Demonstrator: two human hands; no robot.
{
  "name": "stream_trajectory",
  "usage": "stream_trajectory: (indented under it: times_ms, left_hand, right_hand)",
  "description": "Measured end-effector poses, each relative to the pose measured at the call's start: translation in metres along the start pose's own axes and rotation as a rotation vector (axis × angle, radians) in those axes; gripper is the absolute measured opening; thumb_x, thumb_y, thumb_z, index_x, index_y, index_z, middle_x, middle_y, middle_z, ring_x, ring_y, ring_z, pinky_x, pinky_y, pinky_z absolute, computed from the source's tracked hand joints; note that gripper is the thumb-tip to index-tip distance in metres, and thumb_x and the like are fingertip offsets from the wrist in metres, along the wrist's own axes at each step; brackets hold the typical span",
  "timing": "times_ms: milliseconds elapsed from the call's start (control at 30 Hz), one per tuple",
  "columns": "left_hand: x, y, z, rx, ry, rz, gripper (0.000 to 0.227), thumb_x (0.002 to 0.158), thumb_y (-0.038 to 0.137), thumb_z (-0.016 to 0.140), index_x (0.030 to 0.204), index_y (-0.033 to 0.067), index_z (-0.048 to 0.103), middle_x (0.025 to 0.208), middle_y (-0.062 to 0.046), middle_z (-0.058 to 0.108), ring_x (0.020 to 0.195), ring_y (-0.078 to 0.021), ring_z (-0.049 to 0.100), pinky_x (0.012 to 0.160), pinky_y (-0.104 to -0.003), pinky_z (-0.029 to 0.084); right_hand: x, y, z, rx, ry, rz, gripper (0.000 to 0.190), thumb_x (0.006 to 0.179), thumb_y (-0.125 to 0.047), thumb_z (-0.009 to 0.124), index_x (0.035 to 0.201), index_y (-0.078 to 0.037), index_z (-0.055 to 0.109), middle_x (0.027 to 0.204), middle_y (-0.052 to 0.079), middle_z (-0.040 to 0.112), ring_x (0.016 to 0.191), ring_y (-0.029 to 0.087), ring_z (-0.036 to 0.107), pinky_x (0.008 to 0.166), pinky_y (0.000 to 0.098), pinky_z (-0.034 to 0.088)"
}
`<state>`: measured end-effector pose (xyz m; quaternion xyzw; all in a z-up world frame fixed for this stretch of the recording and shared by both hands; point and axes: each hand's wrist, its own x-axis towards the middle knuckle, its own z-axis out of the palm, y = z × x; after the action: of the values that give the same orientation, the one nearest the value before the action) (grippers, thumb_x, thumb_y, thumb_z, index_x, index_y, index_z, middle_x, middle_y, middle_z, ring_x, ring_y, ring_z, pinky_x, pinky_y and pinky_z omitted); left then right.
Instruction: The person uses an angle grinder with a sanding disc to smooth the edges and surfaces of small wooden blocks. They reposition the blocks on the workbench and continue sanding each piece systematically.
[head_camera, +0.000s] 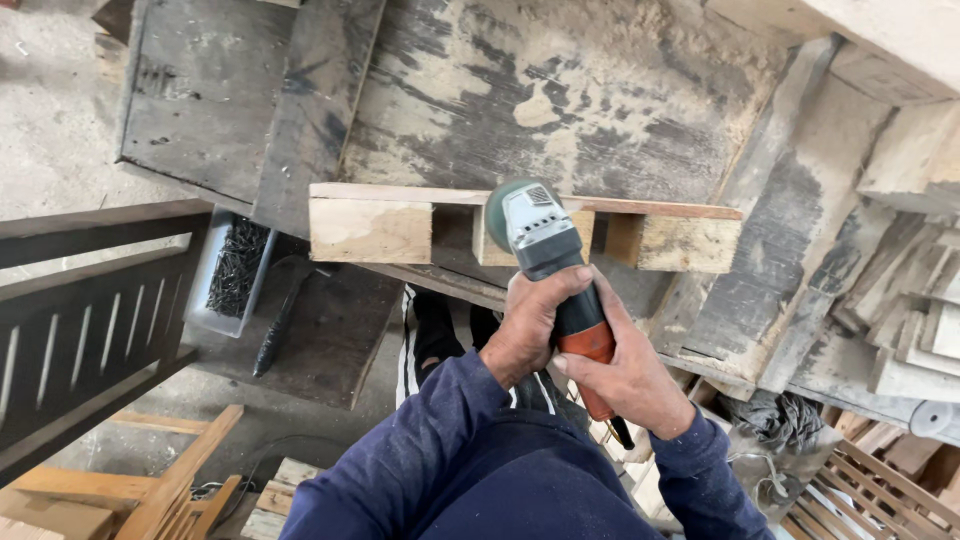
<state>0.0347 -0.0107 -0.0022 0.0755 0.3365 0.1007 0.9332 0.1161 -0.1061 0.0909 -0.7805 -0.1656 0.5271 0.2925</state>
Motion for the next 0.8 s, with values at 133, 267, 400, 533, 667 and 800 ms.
stream_trajectory:
  times_ms: [133,267,400,533,667,800]
  left_hand:
    - [0.012,-0.023,0.016,0.020,-0.019,-0.078,0.029,0.085,0.019,0.076,0.105,0.0000,0.066,0.092,-0.005,0.068,0.083,-0.0139,0.067,0.076,-0.033,0.058]
    - [0.019,-0.046,0.027,0.015,-0.063,-0.113,0.031,0.086,0.019,0.077,0.107,-0.0008,0.066,0.094,-0.007,0.068,0.085,-0.0159,0.068,0.079,-0.035,0.060]
    - [0.026,-0.060,0.033,0.027,-0.094,-0.086,0.033,0.087,0.019,0.078,0.109,-0.0021,0.066,0.097,-0.007,0.069,0.087,-0.0157,0.068,0.081,-0.034,0.060]
    - [0.028,-0.070,0.037,0.024,-0.107,-0.094,0.036,0.087,0.021,0.078,0.111,-0.0018,0.065,0.097,-0.007,0.068,0.089,-0.0158,0.068,0.082,-0.035,0.060]
    - [0.029,-0.075,0.041,0.071,-0.212,-0.072,0.037,0.089,0.025,0.077,0.111,0.0000,0.061,0.098,-0.008,0.065,0.090,-0.0162,0.068,0.083,-0.037,0.061]
    - [0.032,-0.076,0.047,0.072,-0.248,-0.083,0.037,0.091,0.026,0.076,0.113,0.0010,0.059,0.099,-0.007,0.063,0.090,-0.0158,0.066,0.082,-0.035,0.061]
  right_hand:
    - [-0.012,0.016,-0.023,-0.012,0.040,0.019,0.107,0.078,-0.024,0.080,0.162,-0.008,0.017,0.133,0.014,0.057,0.115,0.021,0.063,0.095,0.0371,0.054]
    - [-0.021,0.035,-0.041,0.004,0.078,0.049,0.109,0.077,-0.027,0.080,0.162,-0.007,0.015,0.131,0.016,0.058,0.112,0.022,0.063,0.094,0.0376,0.055]
    - [-0.023,0.049,-0.054,0.016,0.077,0.064,0.111,0.076,-0.030,0.080,0.162,-0.006,0.014,0.131,0.017,0.058,0.113,0.024,0.063,0.094,0.0377,0.054]
    - [-0.026,0.055,-0.064,-0.083,0.108,0.065,0.110,0.076,-0.032,0.080,0.162,-0.006,0.017,0.128,0.017,0.060,0.112,0.024,0.066,0.093,0.0385,0.055]
    - [-0.031,0.053,-0.069,-0.101,0.140,0.136,0.109,0.075,-0.030,0.079,0.161,-0.008,0.017,0.124,0.017,0.061,0.106,0.025,0.069,0.088,0.0403,0.058]
    - [-0.034,0.042,-0.066,-0.051,0.189,0.155,0.106,0.075,-0.024,0.078,0.161,-0.008,0.019,0.119,0.017,0.062,0.101,0.026,0.069,0.084,0.0416,0.060]
